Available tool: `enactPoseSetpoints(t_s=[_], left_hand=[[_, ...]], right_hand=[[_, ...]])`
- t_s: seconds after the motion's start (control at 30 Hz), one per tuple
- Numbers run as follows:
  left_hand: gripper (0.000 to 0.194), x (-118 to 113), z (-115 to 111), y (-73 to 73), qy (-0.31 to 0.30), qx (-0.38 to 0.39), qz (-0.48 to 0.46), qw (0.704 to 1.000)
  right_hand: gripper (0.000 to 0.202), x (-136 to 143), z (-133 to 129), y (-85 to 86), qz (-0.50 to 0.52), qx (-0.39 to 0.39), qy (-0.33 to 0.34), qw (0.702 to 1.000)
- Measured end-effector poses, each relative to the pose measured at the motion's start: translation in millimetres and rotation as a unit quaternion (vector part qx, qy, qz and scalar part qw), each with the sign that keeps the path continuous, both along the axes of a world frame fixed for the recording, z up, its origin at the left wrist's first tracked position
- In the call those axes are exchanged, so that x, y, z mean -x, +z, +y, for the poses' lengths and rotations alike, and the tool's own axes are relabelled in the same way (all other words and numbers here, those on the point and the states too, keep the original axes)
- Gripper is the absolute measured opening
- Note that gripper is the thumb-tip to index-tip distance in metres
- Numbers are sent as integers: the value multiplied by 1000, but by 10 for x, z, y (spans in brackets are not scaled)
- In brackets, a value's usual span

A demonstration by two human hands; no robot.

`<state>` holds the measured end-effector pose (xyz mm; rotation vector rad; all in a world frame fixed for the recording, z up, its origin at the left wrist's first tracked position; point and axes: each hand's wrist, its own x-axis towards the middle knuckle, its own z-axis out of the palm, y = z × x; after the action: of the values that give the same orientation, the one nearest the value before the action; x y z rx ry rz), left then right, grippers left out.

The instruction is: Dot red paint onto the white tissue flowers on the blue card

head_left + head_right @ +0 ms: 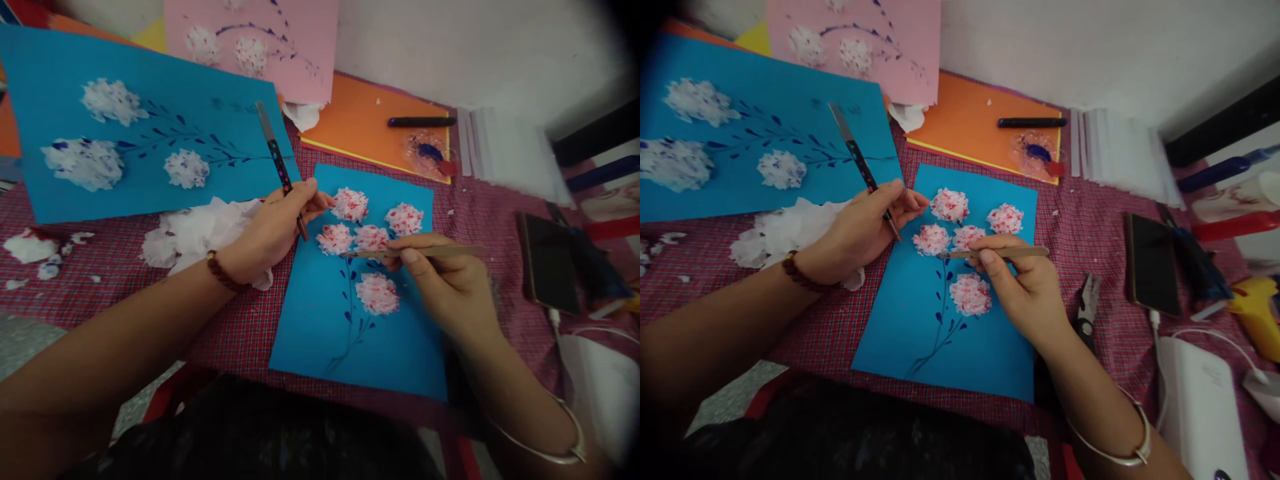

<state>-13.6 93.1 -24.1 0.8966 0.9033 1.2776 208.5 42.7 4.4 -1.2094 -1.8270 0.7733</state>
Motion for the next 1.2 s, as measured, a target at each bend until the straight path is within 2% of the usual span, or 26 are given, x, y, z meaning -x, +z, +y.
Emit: enactPoseSetpoints(t_s=[0.37, 0.57, 0.8, 1.07, 1.2], left_hand=[[35, 7, 11, -10, -3, 2, 12, 1000], [32, 28, 19, -37, -5, 9, 33, 999], [31, 24, 20, -39, -13, 6, 35, 999], [28, 20, 14, -12, -12, 6, 52, 999], [29, 18, 12, -13, -11, 2, 48, 999]], right_hand=[[17, -14, -14, -10, -9, -14, 17, 1000], [16, -45, -78, 14, 26, -10, -14, 999], [20, 25, -87, 4, 3, 16, 65, 998], [20, -2, -76, -19, -24, 11, 47, 999], [21, -12, -67, -36, -46, -22, 75, 996]])
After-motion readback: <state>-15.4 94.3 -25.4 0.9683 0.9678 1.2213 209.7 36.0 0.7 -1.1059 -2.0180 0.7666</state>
